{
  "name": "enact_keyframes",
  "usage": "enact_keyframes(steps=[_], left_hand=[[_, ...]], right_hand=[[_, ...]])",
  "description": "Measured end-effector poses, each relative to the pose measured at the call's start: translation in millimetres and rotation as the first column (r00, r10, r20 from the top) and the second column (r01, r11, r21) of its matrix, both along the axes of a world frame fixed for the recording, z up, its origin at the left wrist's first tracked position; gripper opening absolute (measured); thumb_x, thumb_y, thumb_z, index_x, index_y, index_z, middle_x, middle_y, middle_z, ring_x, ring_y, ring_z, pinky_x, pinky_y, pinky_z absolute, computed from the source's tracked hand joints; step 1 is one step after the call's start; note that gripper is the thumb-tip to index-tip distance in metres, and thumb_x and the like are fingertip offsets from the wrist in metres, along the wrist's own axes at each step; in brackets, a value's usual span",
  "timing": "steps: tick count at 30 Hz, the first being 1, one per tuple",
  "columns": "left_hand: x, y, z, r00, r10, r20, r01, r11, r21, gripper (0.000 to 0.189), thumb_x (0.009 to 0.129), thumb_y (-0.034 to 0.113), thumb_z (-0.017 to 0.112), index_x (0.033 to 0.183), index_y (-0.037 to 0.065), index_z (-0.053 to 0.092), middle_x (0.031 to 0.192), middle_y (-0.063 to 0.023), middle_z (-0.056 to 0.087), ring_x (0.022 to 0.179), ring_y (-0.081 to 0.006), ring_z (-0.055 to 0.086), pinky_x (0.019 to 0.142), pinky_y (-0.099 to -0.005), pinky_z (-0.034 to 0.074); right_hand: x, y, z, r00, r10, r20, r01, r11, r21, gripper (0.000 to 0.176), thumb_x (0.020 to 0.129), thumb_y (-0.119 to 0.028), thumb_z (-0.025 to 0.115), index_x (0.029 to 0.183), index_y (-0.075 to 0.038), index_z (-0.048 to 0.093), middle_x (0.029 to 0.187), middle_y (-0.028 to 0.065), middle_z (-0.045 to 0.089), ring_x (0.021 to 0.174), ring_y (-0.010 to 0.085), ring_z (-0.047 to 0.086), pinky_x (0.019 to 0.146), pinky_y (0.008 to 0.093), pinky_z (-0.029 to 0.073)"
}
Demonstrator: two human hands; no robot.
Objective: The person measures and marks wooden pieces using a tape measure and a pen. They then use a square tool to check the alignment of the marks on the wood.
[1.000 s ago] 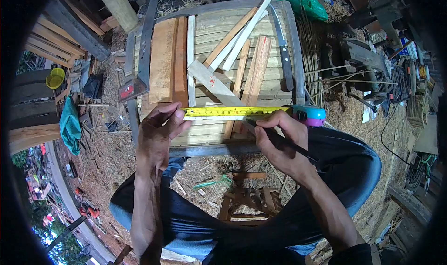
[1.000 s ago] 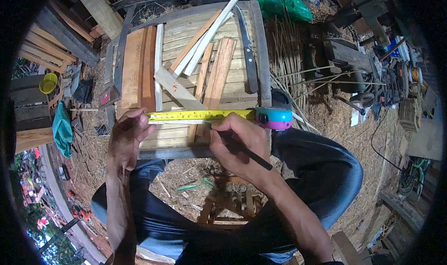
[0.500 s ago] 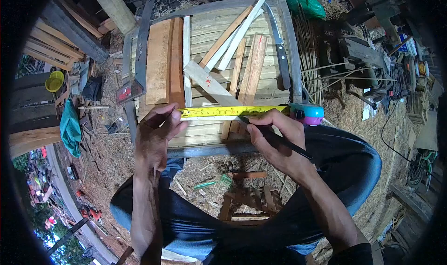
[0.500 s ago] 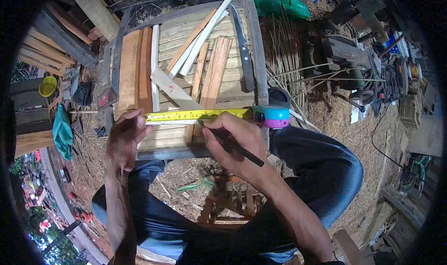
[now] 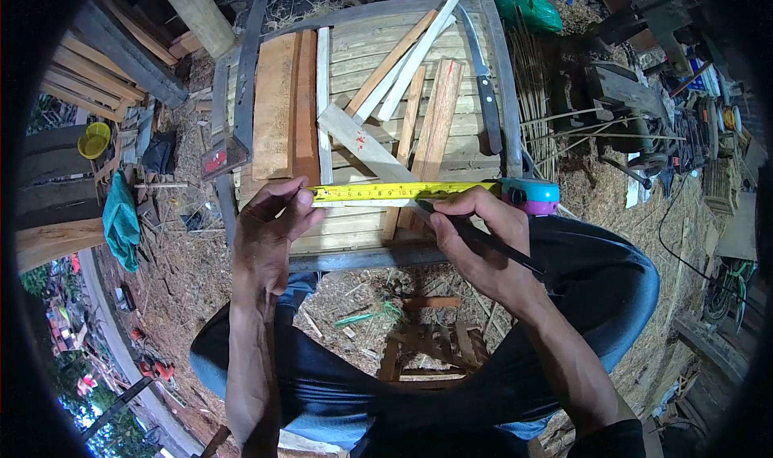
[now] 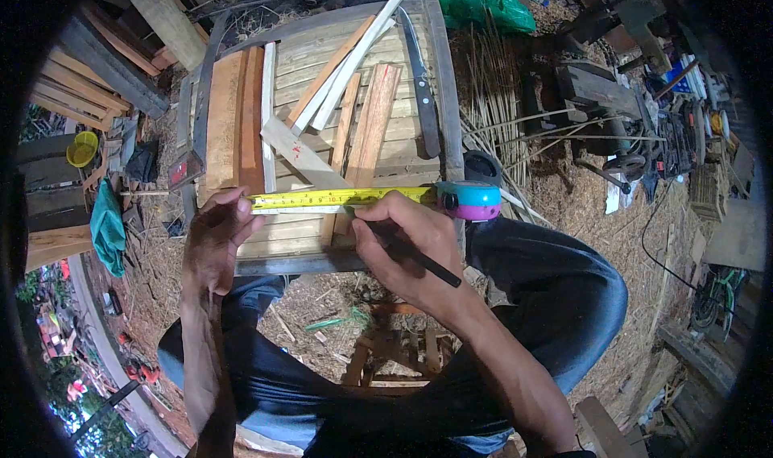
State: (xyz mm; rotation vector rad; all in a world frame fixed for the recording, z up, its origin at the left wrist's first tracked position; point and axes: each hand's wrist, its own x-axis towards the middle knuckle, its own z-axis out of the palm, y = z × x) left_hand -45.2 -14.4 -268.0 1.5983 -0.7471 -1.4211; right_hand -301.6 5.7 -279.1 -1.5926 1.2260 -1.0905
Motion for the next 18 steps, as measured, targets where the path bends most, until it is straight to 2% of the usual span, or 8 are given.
enact_keyframes(steps=[2, 4, 7, 9, 12, 14, 18], left_hand=[[1.1, -0.2, -2.2, 1.000, -0.002, 0.001, 0.002, 1.000, -0.007, 0.037, 0.085, 0.015, 0.073, 0.113, -0.006, 0.060, 0.108, -0.0160, 0.064, 0.094, -0.0207, 0.065, 0.086, -0.0304, 0.058], [1.8, -1.2, -1.6, 1.000, -0.001, -0.003, 0.001, 1.000, -0.019, 0.037, 0.085, 0.015, 0.073, 0.113, -0.006, 0.060, 0.108, -0.0164, 0.064, 0.094, -0.0212, 0.065, 0.086, -0.0311, 0.058], [2.0, -0.8, 0.2, 1.000, -0.029, 0.011, 0.029, 1.000, -0.011, 0.038, 0.086, 0.015, 0.072, 0.113, -0.008, 0.059, 0.108, -0.0175, 0.063, 0.096, -0.0225, 0.065, 0.087, -0.0328, 0.058], [2.4, -0.7, -0.2, 0.996, -0.082, 0.027, 0.081, 0.997, 0.008, 0.047, 0.089, 0.019, 0.069, 0.122, -0.009, 0.052, 0.111, -0.0149, 0.060, 0.102, -0.0207, 0.061, 0.091, -0.0300, 0.054], [2.0, -0.1, -1.7, 0.999, -0.035, 0.015, 0.035, 0.999, -0.020, 0.039, 0.086, 0.017, 0.072, 0.113, -0.008, 0.059, 0.108, -0.0175, 0.063, 0.097, -0.0229, 0.065, 0.087, -0.0314, 0.057], [3.3, 0.3, -3.2, 0.999, -0.040, 0.007, 0.040, 0.999, -0.023, 0.039, 0.086, 0.017, 0.072, 0.113, -0.007, 0.059, 0.107, -0.0171, 0.063, 0.096, -0.0222, 0.065, 0.087, -0.0310, 0.057], [3.6, 0.5, -3.3, 0.999, -0.041, 0.007, 0.041, 0.999, -0.030, 0.039, 0.085, 0.018, 0.073, 0.113, -0.006, 0.059, 0.107, -0.0162, 0.063, 0.095, -0.0205, 0.064, 0.087, -0.0305, 0.057]], right_hand=[[-1.7, 1.5, 2.0, 1.000, -0.026, 0.014, 0.026, 1.000, 0.011, 0.011, 0.084, -0.003, 0.068, 0.090, -0.001, 0.059, 0.072, 0.0071, 0.060, 0.061, 0.0105, 0.057, 0.054, 0.0252, 0.044], [-8.2, 1.6, 1.2, 0.999, -0.030, -0.045, 0.027, 0.998, -0.058, 0.012, 0.083, -0.003, 0.068, 0.090, 0.000, 0.059, 0.072, 0.0083, 0.060, 0.062, 0.0117, 0.058, 0.055, 0.0260, 0.045], [-9.3, 0.1, -3.3, 0.999, -0.018, -0.032, 0.014, 0.993, -0.114, 0.013, 0.082, -0.003, 0.068, 0.090, 0.000, 0.059, 0.073, 0.0091, 0.061, 0.062, 0.0134, 0.059, 0.056, 0.0266, 0.046], [-7.8, 1.6, -2.3, 0.999, -0.007, -0.034, 0.004, 0.996, -0.086, 0.013, 0.082, -0.003, 0.068, 0.090, 0.000, 0.059, 0.073, 0.0095, 0.061, 0.062, 0.0141, 0.059, 0.056, 0.0270, 0.046], [-8.6, 2.2, -2.8, 0.999, 0.011, -0.043, -0.013, 0.999, -0.036, 0.013, 0.082, -0.002, 0.068, 0.091, 0.000, 0.059, 0.074, 0.0098, 0.062, 0.063, 0.0149, 0.060, 0.057, 0.0277, 0.046], [-8.0, 1.0, -4.6, 1.000, 0.014, -0.022, -0.016, 0.996, -0.093, 0.013, 0.083, -0.002, 0.068, 0.091, 0.000, 0.058, 0.075, 0.0099, 0.062, 0.062, 0.0142, 0.059, 0.056, 0.0277, 0.047], [-7.9, 2.1, -3.1, 1.000, 0.014, -0.007, -0.014, 0.999, -0.048, 0.012, 0.083, -0.002, 0.067, 0.091, 0.000, 0.058, 0.074, 0.0093, 0.062, 0.062, 0.0135, 0.059, 0.056, 0.0273, 0.046]])
